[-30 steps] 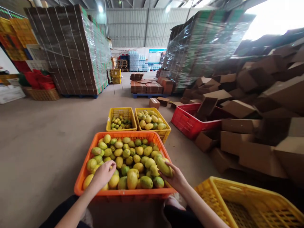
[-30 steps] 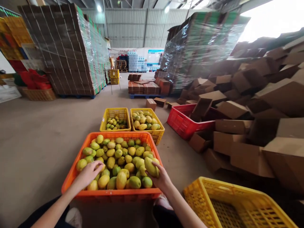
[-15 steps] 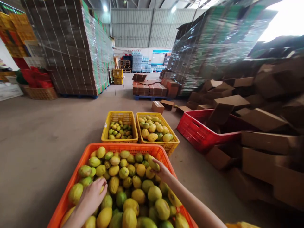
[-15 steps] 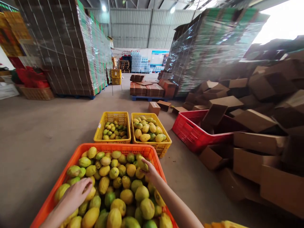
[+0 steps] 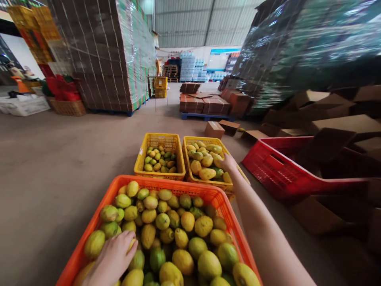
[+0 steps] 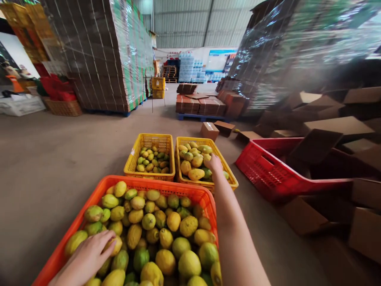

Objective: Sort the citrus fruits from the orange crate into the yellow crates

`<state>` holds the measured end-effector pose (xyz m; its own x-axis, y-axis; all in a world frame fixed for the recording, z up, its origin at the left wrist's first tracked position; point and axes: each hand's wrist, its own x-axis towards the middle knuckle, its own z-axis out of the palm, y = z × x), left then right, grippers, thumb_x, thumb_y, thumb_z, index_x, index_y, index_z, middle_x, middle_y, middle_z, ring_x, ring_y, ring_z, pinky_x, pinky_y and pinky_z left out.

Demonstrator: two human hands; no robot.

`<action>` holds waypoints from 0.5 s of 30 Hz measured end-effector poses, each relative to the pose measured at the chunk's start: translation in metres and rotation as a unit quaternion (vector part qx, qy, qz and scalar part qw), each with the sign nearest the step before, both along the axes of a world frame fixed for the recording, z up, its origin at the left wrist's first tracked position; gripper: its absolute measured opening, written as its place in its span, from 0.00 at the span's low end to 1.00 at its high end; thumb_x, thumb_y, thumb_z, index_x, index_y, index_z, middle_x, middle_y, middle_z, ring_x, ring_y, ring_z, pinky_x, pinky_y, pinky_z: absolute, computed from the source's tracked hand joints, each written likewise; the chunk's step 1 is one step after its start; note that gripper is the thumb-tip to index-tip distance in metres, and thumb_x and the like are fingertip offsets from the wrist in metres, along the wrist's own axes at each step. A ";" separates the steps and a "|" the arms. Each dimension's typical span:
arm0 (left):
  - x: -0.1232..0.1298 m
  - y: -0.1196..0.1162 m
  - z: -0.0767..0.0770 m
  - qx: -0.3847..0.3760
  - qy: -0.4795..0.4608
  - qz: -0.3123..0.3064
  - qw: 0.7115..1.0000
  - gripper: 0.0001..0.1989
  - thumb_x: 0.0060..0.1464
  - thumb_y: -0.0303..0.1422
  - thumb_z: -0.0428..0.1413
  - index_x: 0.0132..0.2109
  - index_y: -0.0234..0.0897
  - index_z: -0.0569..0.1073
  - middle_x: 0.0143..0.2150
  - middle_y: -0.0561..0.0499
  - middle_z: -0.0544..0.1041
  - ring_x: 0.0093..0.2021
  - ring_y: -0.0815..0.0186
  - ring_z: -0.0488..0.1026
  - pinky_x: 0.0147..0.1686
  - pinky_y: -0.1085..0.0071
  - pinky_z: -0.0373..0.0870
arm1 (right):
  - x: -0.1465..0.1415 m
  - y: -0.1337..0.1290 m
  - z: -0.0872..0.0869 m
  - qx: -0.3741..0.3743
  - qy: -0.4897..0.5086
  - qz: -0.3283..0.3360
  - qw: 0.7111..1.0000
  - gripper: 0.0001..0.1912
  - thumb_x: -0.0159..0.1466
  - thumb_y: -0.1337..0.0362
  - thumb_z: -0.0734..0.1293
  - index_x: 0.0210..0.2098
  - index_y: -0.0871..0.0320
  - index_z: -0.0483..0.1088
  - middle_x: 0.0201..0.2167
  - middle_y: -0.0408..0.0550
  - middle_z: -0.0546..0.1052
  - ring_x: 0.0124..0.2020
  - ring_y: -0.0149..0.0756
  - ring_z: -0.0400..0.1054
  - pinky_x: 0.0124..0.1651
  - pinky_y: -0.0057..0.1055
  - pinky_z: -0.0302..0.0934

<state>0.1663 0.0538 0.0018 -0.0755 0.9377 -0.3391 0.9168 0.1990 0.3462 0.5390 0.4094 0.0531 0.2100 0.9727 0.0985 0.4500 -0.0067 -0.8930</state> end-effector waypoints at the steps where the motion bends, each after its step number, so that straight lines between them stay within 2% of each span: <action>1: -0.001 0.000 0.001 -0.001 0.004 0.001 1.000 0.20 0.64 0.37 0.45 0.50 0.43 0.80 0.54 0.41 0.81 0.52 0.52 0.78 0.52 0.60 0.71 | 0.002 -0.005 -0.006 0.000 -0.028 -0.005 1.000 0.04 0.60 0.71 0.67 0.36 0.62 0.71 0.48 0.65 0.76 0.62 0.55 0.64 0.59 0.42 0.59; 4: -0.002 -0.001 0.007 0.003 0.008 0.001 1.000 0.20 0.64 0.37 0.44 0.50 0.41 0.79 0.51 0.42 0.81 0.50 0.53 0.79 0.50 0.62 0.72 | 0.007 -0.045 -0.027 0.000 -0.090 0.002 0.996 0.07 0.54 0.73 0.68 0.34 0.59 0.72 0.47 0.62 0.78 0.60 0.56 0.65 0.63 0.46 0.56; 8: -0.003 -0.005 0.016 0.014 -0.005 -0.023 1.000 0.18 0.65 0.38 0.44 0.48 0.41 0.78 0.48 0.42 0.81 0.48 0.55 0.79 0.48 0.64 0.71 | 0.021 -0.125 -0.047 0.006 -0.136 0.034 0.990 0.08 0.52 0.68 0.69 0.33 0.54 0.73 0.42 0.55 0.79 0.52 0.54 0.71 0.62 0.50 0.60; 12: -0.004 -0.011 0.026 0.011 -0.002 -0.042 0.999 0.16 0.66 0.37 0.44 0.44 0.38 0.76 0.46 0.40 0.81 0.47 0.53 0.78 0.48 0.61 0.70 | 0.032 -0.203 -0.054 0.012 -0.216 0.098 0.971 0.10 0.56 0.60 0.66 0.36 0.53 0.75 0.44 0.56 0.79 0.49 0.53 0.74 0.58 0.50 0.65; 15: -0.006 -0.016 0.030 0.025 -0.070 -0.014 0.997 0.11 0.63 0.37 0.50 0.37 0.39 0.73 0.43 0.39 0.80 0.49 0.50 0.77 0.52 0.57 0.68 | 0.025 -0.250 -0.053 0.004 -0.264 0.156 0.952 0.13 0.58 0.57 0.65 0.39 0.54 0.75 0.47 0.59 0.79 0.51 0.54 0.74 0.58 0.49 0.65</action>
